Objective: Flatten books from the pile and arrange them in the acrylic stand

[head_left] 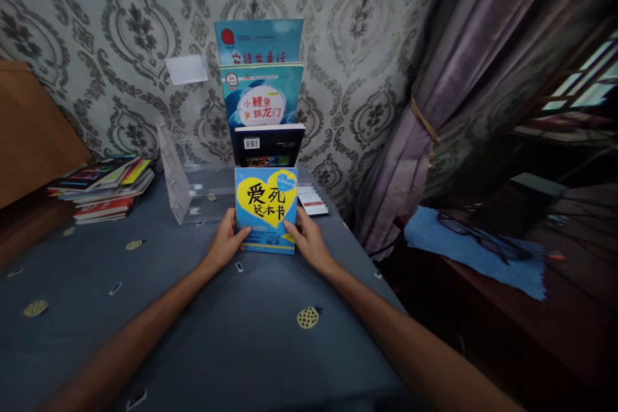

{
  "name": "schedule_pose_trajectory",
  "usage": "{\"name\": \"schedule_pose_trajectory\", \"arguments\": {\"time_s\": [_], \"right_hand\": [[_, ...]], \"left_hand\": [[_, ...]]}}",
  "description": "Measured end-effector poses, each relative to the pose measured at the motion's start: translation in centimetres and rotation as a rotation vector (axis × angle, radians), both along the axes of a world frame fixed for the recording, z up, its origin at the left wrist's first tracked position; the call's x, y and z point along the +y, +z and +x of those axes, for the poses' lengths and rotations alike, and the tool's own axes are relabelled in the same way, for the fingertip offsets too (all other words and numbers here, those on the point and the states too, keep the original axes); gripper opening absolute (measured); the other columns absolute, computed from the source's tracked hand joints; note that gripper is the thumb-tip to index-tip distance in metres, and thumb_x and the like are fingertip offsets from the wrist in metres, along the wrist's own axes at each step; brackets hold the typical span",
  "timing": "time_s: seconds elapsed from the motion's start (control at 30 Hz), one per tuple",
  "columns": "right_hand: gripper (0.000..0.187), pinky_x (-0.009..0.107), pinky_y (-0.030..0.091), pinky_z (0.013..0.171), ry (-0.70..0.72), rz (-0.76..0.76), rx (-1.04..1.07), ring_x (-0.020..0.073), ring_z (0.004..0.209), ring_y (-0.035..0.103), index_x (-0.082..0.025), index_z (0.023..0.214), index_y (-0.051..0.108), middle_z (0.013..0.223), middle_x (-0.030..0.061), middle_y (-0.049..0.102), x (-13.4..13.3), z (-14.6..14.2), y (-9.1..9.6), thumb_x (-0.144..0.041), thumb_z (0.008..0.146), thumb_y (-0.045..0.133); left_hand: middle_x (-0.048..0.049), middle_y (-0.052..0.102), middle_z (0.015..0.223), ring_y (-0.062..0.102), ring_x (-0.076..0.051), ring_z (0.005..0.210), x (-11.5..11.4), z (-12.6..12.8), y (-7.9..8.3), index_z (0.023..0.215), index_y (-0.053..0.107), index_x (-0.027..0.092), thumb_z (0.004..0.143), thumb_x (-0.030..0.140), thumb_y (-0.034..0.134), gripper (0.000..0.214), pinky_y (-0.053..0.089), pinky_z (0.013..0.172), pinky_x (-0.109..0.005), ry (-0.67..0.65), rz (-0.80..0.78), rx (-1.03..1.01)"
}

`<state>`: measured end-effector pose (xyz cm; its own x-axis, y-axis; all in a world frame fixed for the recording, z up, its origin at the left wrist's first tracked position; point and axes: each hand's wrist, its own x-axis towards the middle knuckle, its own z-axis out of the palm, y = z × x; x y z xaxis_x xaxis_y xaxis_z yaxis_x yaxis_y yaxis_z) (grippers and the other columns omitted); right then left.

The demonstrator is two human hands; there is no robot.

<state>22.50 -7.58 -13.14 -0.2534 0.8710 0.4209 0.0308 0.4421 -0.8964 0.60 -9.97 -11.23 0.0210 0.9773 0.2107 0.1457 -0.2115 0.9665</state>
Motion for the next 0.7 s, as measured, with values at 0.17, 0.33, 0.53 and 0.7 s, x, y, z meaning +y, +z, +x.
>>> {"name": "schedule_pose_trajectory", "arguments": {"time_s": [0.17, 0.33, 0.53, 0.7], "right_hand": [[0.050, 0.051, 0.060, 0.088, 0.014, -0.065, 0.044, 0.0304, 0.101, 0.072, -0.024, 0.125, 0.056, 0.118, 0.0107, 0.072, 1.2, 0.2, -0.8, -0.057, 0.088, 0.063], [0.050, 0.049, 0.061, 0.087, 0.077, -0.114, 0.137, 0.0298, 0.101, 0.072, -0.024, 0.121, 0.057, 0.118, 0.0099, 0.073, 1.5, -0.1, -1.0, -0.058, 0.085, 0.067], [0.051, 0.047, 0.063, 0.084, 0.119, -0.156, 0.202, 0.0286, 0.099, 0.073, -0.024, 0.125, 0.055, 0.115, 0.0094, 0.074, 0.6, -0.3, -0.2, -0.053, 0.085, 0.069], [0.054, 0.048, 0.063, 0.083, 0.127, -0.170, 0.208, 0.0275, 0.092, 0.075, -0.024, 0.126, 0.056, 0.111, 0.0088, 0.075, 0.3, -0.3, 0.1, -0.050, 0.082, 0.073]], "left_hand": [[-0.0028, 0.065, 0.091, 0.059, -0.015, 0.066, 0.8, 0.1, 0.0, 0.104, 0.047, 0.020, 0.070, 0.043, 0.074, 0.050, 0.042, 0.035, -0.017, -0.031, -0.064, 0.006], [-0.0012, 0.064, 0.086, 0.058, -0.014, 0.063, 0.9, -0.2, 0.2, 0.102, 0.052, 0.019, 0.069, 0.047, 0.077, 0.050, 0.041, 0.035, -0.016, -0.049, -0.054, -0.026], [0.0028, 0.056, 0.071, 0.050, -0.011, 0.053, 0.9, -0.4, 0.4, 0.095, 0.058, 0.018, 0.072, 0.059, 0.073, 0.049, 0.039, 0.033, -0.017, 0.004, -0.073, -0.067], [0.0027, 0.056, 0.071, 0.048, -0.010, 0.054, 0.8, -0.2, 0.5, 0.097, 0.060, 0.017, 0.069, 0.064, 0.074, 0.056, 0.038, 0.032, -0.016, 0.030, -0.084, -0.110]]}}
